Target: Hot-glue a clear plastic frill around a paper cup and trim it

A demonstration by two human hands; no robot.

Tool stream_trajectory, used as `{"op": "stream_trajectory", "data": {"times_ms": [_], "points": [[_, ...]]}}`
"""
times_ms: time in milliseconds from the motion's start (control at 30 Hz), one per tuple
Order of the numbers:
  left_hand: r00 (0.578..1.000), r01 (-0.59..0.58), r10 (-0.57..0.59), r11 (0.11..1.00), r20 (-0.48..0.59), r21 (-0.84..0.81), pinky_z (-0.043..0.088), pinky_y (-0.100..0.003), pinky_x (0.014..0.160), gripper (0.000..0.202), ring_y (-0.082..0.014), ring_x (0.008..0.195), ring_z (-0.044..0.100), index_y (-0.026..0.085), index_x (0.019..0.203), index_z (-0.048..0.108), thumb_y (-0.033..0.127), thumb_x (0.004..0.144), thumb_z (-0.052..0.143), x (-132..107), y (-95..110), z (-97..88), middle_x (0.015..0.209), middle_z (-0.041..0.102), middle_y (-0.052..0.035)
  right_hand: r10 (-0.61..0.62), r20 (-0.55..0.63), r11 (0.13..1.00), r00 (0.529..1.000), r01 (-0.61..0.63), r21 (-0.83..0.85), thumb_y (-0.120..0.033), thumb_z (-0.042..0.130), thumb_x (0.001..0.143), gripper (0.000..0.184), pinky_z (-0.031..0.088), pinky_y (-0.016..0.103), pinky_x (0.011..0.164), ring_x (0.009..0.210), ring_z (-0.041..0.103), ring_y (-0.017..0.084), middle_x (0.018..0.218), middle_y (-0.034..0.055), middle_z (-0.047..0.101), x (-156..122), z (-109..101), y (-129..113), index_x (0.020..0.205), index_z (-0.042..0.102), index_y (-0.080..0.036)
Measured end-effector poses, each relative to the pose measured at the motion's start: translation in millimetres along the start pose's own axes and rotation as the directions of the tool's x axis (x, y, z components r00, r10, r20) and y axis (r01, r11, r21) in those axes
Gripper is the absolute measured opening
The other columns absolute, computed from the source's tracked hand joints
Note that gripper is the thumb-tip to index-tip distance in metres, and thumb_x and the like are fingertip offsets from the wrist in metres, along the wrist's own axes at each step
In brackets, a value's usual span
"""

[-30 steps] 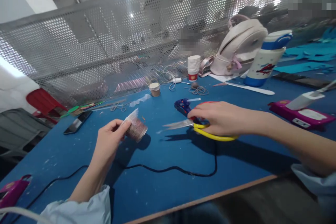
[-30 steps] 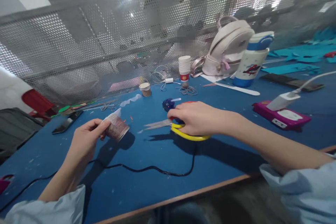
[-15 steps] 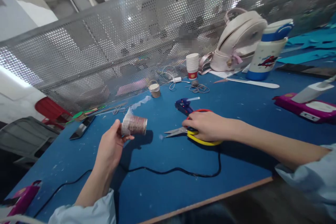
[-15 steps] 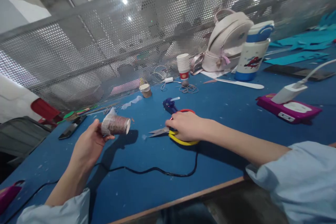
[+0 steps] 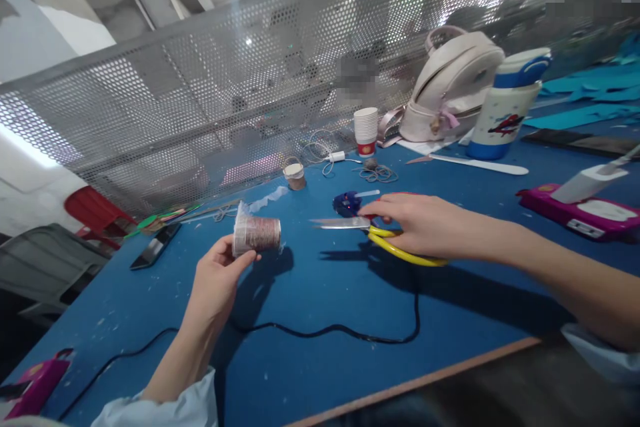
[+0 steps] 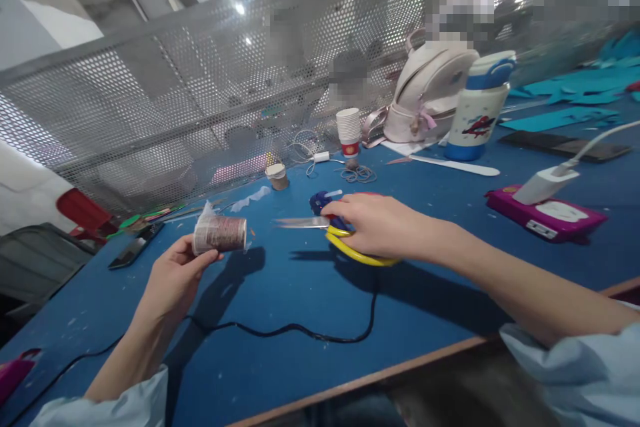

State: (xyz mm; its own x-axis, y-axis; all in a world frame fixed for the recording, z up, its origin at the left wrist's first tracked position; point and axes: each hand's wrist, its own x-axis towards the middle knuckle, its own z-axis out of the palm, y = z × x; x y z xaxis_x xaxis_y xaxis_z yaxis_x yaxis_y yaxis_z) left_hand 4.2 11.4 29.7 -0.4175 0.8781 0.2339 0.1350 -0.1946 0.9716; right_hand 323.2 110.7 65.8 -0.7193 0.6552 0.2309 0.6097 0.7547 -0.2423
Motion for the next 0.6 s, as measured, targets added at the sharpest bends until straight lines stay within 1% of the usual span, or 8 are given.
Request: {"op": "stream_trajectory", "data": {"times_ms": [100, 133, 200, 267, 333, 400, 467, 600], "points": [[0.999, 0.019, -0.019, 1.0, 0.028, 0.001, 0.05, -0.024, 0.076, 0.031, -0.0121, 0.076, 0.062, 0.018, 0.089, 0.07, 0.021, 0.06, 0.081, -3.8, 1.3, 4.5, 0.08, 0.07, 0.0016, 0.099, -0.045, 0.911, 0.994, -0.073, 0.407, -0.041, 0.065, 0.079, 0.044, 0.048, 0.03, 0.074, 0.084, 0.062, 0.019, 0.099, 0.0053, 0.067, 11.6, 9.4, -18.5, 0.117, 0.061, -0.021], [0.999, 0.032, -0.031, 0.999, 0.04, -0.018, 0.05, -0.024, 0.076, 0.029, -0.0124, 0.077, 0.062, 0.018, 0.088, 0.071, 0.022, 0.061, 0.081, -5.3, 2.4, 6.2, 0.081, 0.07, 0.0012, 0.125, -0.049, 0.833, 0.991, -0.078, 0.548, -0.043, 0.067, 0.077, 0.047, 0.048, 0.029, 0.074, 0.082, 0.061, 0.017, 0.098, 0.0045, 0.066, 17.0, 15.4, -25.9, 0.118, 0.059, -0.019], [0.996, 0.058, -0.053, 0.996, 0.073, -0.074, 0.051, -0.025, 0.073, 0.022, -0.0126, 0.074, 0.061, 0.018, 0.085, 0.072, 0.026, 0.066, 0.078, -8.5, 5.7, 9.5, 0.082, 0.069, 0.0, 0.151, 0.013, 0.598, 0.988, -0.102, 0.795, -0.045, 0.07, 0.075, 0.051, 0.048, 0.027, 0.066, 0.072, 0.057, 0.013, 0.09, 0.0019, 0.064, 28.9, 31.2, -40.3, 0.116, 0.055, -0.019], [0.993, 0.08, -0.069, 0.991, 0.097, -0.109, 0.052, -0.025, 0.066, 0.016, -0.0121, 0.067, 0.06, 0.017, 0.077, 0.071, 0.031, 0.07, 0.075, -11.4, 9.9, 12.0, 0.078, 0.067, -0.0006, 0.177, 0.097, 0.376, 0.979, -0.158, 0.913, -0.046, 0.077, 0.069, 0.056, 0.047, 0.026, 0.059, 0.064, 0.053, 0.01, 0.085, -0.0008, 0.06, 40.2, 49.6, -52.8, 0.112, 0.052, -0.02], [0.991, 0.09, -0.08, 0.992, 0.111, -0.092, 0.05, -0.024, 0.059, 0.019, -0.0114, 0.06, 0.057, 0.016, 0.07, 0.07, 0.035, 0.071, 0.074, -14.1, 13.6, 13.4, 0.07, 0.064, -0.0002, 0.175, 0.139, 0.234, 0.975, -0.178, 0.956, -0.045, 0.081, 0.065, 0.056, 0.047, 0.024, 0.058, 0.062, 0.051, 0.009, 0.081, -0.0025, 0.059, 49.1, 66.9, -63.1, 0.106, 0.05, -0.02], [0.989, 0.096, -0.089, 0.994, 0.116, -0.054, 0.047, -0.023, 0.053, 0.022, -0.0105, 0.056, 0.053, 0.016, 0.066, 0.068, 0.037, 0.072, 0.074, -16.4, 15.5, 13.8, 0.064, 0.06, 0.0006, 0.187, 0.171, 0.15, 0.967, -0.2, 0.968, -0.045, 0.083, 0.064, 0.056, 0.046, 0.024, 0.057, 0.062, 0.051, 0.009, 0.081, -0.0024, 0.059, 54.8, 80.0, -71.7, 0.102, 0.048, -0.021], [0.987, 0.106, -0.102, 0.994, 0.128, -0.024, 0.045, -0.023, 0.051, 0.024, -0.0101, 0.055, 0.05, 0.016, 0.066, 0.068, 0.039, 0.072, 0.073, -18.4, 15.2, 13.5, 0.063, 0.059, 0.0008, 0.206, 0.193, 0.114, 0.959, -0.22, 0.969, -0.045, 0.084, 0.063, 0.058, 0.046, 0.024, 0.057, 0.064, 0.052, 0.01, 0.084, -0.0019, 0.059, 57.1, 87.7, -79.0, 0.101, 0.047, -0.022], [0.98, 0.108, -0.109, 0.994, 0.166, 0.011, 0.044, -0.023, 0.05, 0.026, -0.0104, 0.055, 0.047, 0.016, 0.067, 0.068, 0.041, 0.073, 0.073, -20.8, 11.7, 12.2, 0.058, 0.053, 0.0019, 0.205, 0.126, 0.157, 0.971, -0.16, 0.975, -0.036, 0.089, 0.054, 0.073, 0.05, 0.026, 0.069, 0.078, 0.058, 0.013, 0.093, -0.0004, 0.06, 53.5, 92.2, -89.0, 0.109, 0.045, -0.021]]}}
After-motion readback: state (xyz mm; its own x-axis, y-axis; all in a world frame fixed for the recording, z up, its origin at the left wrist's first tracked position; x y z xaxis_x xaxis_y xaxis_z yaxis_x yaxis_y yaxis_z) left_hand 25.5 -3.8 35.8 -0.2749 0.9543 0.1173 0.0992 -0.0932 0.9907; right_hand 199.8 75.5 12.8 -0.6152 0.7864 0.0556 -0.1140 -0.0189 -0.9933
